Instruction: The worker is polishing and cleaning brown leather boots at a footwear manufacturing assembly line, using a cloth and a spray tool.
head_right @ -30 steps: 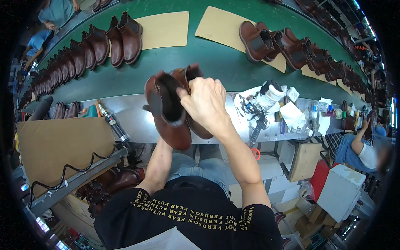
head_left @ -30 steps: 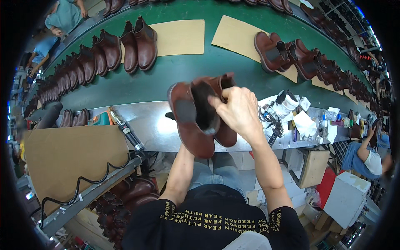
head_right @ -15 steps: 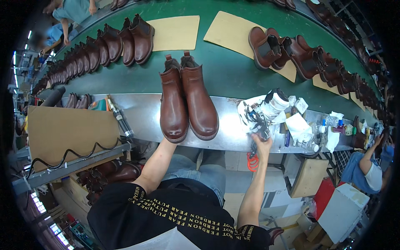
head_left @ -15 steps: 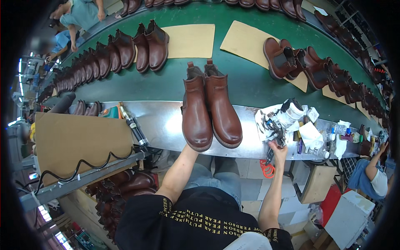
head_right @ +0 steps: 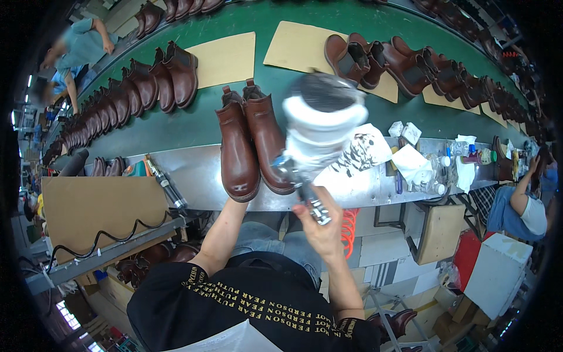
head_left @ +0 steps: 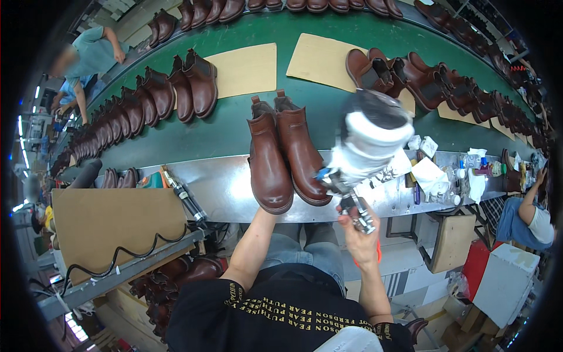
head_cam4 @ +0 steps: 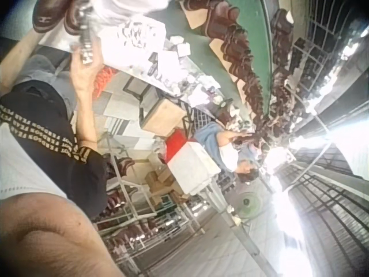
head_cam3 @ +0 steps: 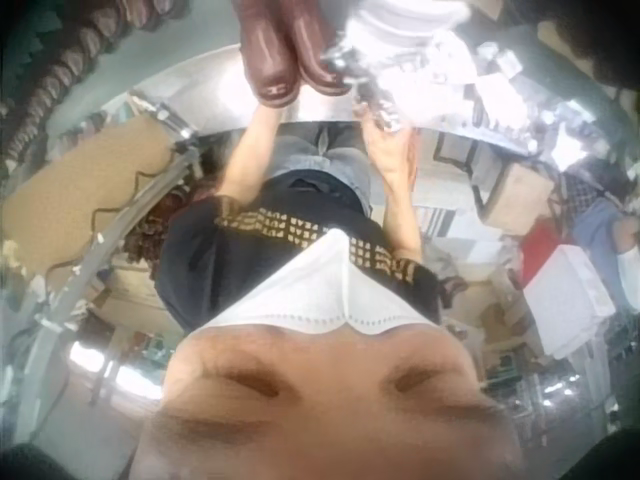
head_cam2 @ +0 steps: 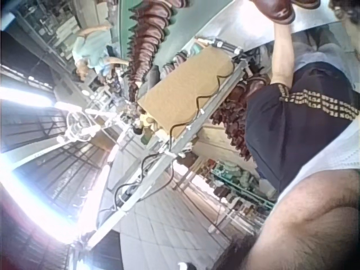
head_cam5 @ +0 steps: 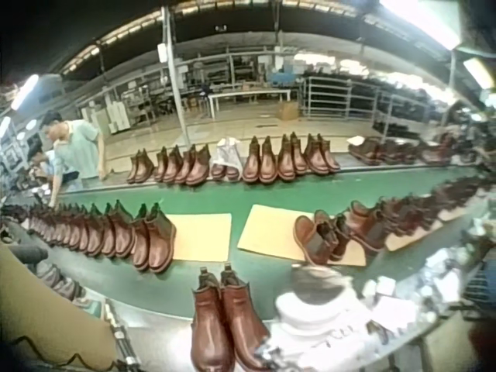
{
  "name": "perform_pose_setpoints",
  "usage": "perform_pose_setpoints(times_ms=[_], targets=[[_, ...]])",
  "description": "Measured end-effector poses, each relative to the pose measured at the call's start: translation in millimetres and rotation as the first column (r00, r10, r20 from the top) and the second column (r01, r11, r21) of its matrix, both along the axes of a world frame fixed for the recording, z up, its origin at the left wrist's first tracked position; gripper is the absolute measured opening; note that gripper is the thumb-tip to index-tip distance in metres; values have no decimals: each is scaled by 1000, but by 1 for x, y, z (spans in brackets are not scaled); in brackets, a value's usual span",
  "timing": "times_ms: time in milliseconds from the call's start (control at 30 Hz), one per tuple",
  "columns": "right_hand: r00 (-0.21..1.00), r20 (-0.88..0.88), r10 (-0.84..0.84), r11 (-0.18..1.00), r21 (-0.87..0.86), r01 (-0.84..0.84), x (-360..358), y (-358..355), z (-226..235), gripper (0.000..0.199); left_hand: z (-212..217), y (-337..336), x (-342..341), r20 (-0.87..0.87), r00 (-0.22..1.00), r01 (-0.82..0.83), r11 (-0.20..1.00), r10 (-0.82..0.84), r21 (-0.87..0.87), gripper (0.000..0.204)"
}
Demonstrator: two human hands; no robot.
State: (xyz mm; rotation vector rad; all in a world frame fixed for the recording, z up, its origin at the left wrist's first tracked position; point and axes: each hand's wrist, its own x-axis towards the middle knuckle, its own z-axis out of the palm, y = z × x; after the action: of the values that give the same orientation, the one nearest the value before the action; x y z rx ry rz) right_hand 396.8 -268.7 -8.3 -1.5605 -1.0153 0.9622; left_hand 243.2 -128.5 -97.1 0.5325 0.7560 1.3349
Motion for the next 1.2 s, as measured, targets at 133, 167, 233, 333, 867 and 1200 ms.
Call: perform_pose_setpoints(times_ms=[133,167,233,333,867,1200], targets=[[989,112,-93,995,-26,97,-19,22,26,30,3,-2,0,-191,981,13,990,14,137,34],[989,115,-92,995,-25,95,-19,23,24,30,2,-2,0,-148,988,-22,994,37,103,34],[964,55,-261,964,-31,263,-15,23,17,26,-1,0,-3,-166,986,-15,996,28,83,35],[973,11,-232,972,-23,232,-18,10,17,25,-2,0,-12,-189,982,0,998,12,61,35],[994,15,-106,993,48,105,-8,29,41,26,16,-7,-20,-808,588,291,921,41,259,47],[972,152,-178,973,-123,198,9,6,24,21,5,8,-18,-576,811,249,952,-105,178,41]])
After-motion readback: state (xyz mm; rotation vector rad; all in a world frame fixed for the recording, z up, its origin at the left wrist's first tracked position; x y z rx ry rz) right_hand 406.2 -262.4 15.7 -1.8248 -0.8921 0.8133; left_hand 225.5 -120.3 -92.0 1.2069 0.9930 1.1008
